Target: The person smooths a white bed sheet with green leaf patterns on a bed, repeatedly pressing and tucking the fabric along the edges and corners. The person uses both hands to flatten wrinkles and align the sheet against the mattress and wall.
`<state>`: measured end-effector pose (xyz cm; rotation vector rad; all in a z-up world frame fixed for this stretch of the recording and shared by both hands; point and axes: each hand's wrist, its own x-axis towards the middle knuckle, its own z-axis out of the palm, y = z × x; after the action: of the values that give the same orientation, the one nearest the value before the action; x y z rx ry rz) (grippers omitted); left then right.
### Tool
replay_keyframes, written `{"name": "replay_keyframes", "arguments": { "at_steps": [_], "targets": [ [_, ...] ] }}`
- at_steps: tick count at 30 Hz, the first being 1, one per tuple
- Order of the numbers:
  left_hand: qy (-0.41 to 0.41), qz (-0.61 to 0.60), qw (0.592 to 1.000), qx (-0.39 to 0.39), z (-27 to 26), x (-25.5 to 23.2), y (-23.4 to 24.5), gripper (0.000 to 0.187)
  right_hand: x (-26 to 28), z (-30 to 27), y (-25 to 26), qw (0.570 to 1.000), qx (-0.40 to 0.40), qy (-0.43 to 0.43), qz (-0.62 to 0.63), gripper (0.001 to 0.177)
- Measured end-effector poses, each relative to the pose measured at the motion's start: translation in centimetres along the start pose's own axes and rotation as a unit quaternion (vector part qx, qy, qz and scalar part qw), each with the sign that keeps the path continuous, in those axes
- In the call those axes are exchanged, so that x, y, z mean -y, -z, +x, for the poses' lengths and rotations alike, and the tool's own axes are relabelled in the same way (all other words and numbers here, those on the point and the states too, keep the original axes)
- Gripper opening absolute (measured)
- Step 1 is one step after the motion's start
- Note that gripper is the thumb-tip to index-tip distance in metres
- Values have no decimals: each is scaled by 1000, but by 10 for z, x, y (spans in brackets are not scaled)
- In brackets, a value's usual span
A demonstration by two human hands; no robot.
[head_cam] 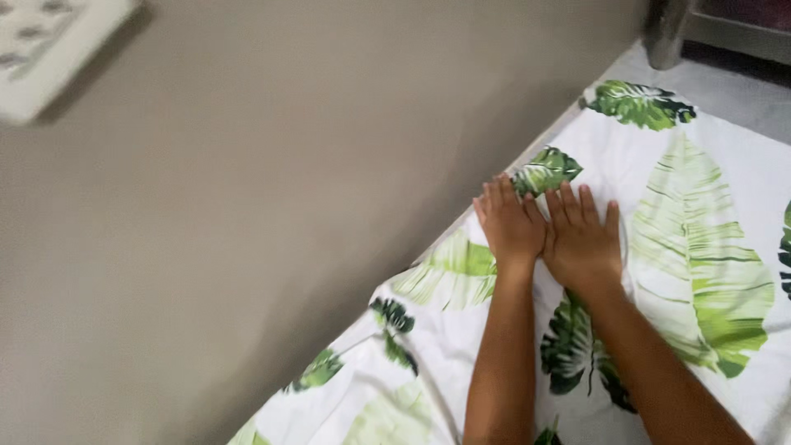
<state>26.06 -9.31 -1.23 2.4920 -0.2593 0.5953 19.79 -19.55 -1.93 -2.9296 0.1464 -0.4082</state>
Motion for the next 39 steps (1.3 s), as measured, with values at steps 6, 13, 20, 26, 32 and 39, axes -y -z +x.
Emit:
{"name": "replay_keyframes", "arguments": {
  "at_steps": [6, 13, 20, 26, 32, 39],
  "targets": [
    [-6, 36, 999, 33, -44, 42, 72, 64, 68, -49, 2, 995, 61, 19, -80, 64],
    [52, 95, 992, 67, -118, 139, 192, 56, 188, -122, 29, 992, 111, 57, -27, 72],
    [120, 18, 992, -43, -205, 235, 353, 37, 252, -160, 34, 993, 97, 65, -13, 72],
    [46, 98, 994, 8, -214, 275, 383, 19, 243, -176, 3, 986, -39, 62, 152, 62],
    [37, 215, 976, -5, -190, 302, 405, 27, 240, -174, 1, 978, -94, 74, 170, 59],
    [211, 58, 974, 61, -209, 274, 362, 51, 241, -177, -6, 975, -122, 90, 163, 51]
  ]
}}
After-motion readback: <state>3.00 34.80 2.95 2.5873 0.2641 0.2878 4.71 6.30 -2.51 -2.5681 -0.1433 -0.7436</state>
